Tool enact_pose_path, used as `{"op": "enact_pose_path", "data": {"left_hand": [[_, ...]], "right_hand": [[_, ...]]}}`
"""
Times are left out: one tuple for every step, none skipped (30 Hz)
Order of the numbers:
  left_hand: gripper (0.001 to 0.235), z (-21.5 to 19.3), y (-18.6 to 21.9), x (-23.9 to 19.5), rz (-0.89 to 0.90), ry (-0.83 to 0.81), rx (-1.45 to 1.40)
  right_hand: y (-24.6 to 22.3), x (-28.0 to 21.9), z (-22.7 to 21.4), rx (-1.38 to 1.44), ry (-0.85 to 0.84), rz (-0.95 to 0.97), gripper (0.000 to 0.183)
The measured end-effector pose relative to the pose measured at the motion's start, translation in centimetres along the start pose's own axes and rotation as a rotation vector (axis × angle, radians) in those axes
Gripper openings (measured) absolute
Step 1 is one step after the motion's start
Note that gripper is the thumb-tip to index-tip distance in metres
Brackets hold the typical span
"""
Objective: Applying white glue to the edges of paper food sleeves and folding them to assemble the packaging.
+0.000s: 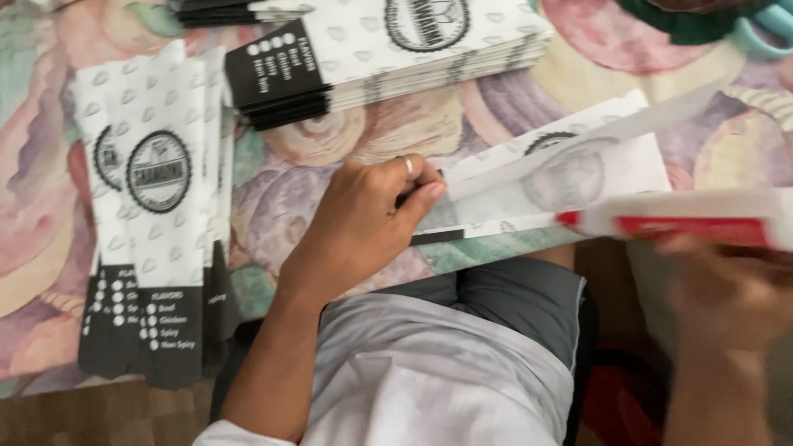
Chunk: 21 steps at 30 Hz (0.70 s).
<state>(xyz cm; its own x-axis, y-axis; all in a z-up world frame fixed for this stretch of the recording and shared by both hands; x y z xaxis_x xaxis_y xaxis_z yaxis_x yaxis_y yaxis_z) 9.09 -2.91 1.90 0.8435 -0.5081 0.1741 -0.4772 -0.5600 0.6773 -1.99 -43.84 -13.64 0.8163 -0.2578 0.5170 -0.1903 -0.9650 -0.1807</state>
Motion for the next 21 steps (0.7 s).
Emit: {"op": "enact_pose_path", "data": {"left_hand": [[0.013,0.0,-0.2,0.2,-0.023,-0.012,-0.033],[0.013,-0.1,-0.3,0.4,-0.03,-0.007,-0.03],[0.014,-0.1,-0.5,0.5,-0.044,-0.015,-0.07],[0.016,-0.1,-0.6,0.6,-0.06,-0.024,-0.11],[0.016,-0.2,-0.8,0.7,-0.068,-0.02,-0.108],[0.014,0.0,-1.2,0.8,-0.102,-0.042,-0.133],[0.013,0.2,-1.5,0.9,-0.135,-0.065,-0.158],[0.013,-0.1,-1.5,1.0,-0.14,-0.061,-0.158],[0.013,0.0,-1.7,0.9,-0.179,-0.084,-0.219],[0.013,0.0,-1.9,0.9,-0.215,-0.107,-0.28],[0.013,-0.2,-2.0,0.9,-0.219,-0.103,-0.279],[0.014,-0.1,-2.1,0.9,-0.227,-0.118,-0.321],[0.015,0.0,-2.1,1.0,-0.235,-0.133,-0.362],[0.015,0.1,-2.3,0.9,-0.237,-0.133,-0.362],[0.014,0.1,-2.4,0.9,-0.224,-0.123,-0.373],[0.013,0.1,-2.4,1.0,-0.208,-0.115,-0.382],[0.013,0.3,-2.3,0.7,-0.208,-0.118,-0.381],[0.009,0.1,-1.8,0.7,-0.137,-0.087,-0.334],[0.005,0.0,-1.3,0.6,-0.067,-0.056,-0.288],[0.005,0.6,-1.1,0.0,-0.067,-0.058,-0.294],[0.013,0.4,-0.4,-0.5,0.014,0.018,-0.194]], "right_hand": [[-6.0,1.4,-4.2,0.779,0.008,0.07,0.067],[-8.9,1.6,-4.5,0.784,0.003,0.064,0.067],[-11.9,1.8,-5.3,0.923,0.056,0.02,0.081],[-14.7,1.8,-6.1,1.06,0.108,-0.022,0.096],[-16.7,2.0,-6.9,1.066,0.101,-0.025,0.096],[-18.0,2.5,-6.3,1.062,-0.025,0.143,0.079],[-19.3,2.6,-5.8,1.049,-0.15,0.312,0.064],[-20.3,2.7,-5.8,1.051,-0.156,0.308,0.064],[-21.7,2.9,-6.0,1.074,-0.186,0.238,0.058],[-23.2,3.0,-6.2,1.096,-0.214,0.169,0.053],[-24.8,3.6,-7.1,1.099,-0.217,0.165,0.053],[-26.8,3.9,-7.6,1.188,-0.306,0.164,0.043],[-28.7,4.3,-8.2,1.275,-0.396,0.163,0.034],[-28.8,4.1,-7.9,1.275,-0.397,0.164,0.034],[-28.8,4.1,-7.9,1.25,-0.36,0.147,0.034],[-28.8,4.1,-7.9,1.225,-0.319,0.13,0.035],[-25.2,2.7,-5.7,1.226,-0.318,0.133,0.035],[-20.2,1.4,-3.6,1.224,-0.207,0.271,0.046],[-15.2,-0.2,-1.5,1.216,-0.095,0.408,0.064],[-12.2,0.4,-2.2,1.21,-0.095,0.41,0.064],[-10.8,1.4,-4.1,0.369,-0.049,0.127,0.048]]}}
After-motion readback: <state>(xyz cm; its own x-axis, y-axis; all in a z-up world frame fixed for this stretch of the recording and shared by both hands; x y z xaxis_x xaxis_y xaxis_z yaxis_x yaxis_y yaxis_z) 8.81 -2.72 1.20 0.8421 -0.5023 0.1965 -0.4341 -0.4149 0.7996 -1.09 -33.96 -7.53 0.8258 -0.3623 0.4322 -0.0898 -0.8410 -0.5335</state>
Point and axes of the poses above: each hand's wrist, its own x-axis towards the middle knuckle, its own z-axis out of the palm, y = z × x, the point moved 8 cm from there along x, towards the middle knuckle, and after that the axes turned 7 degrees about z, right-handed, at the moved point
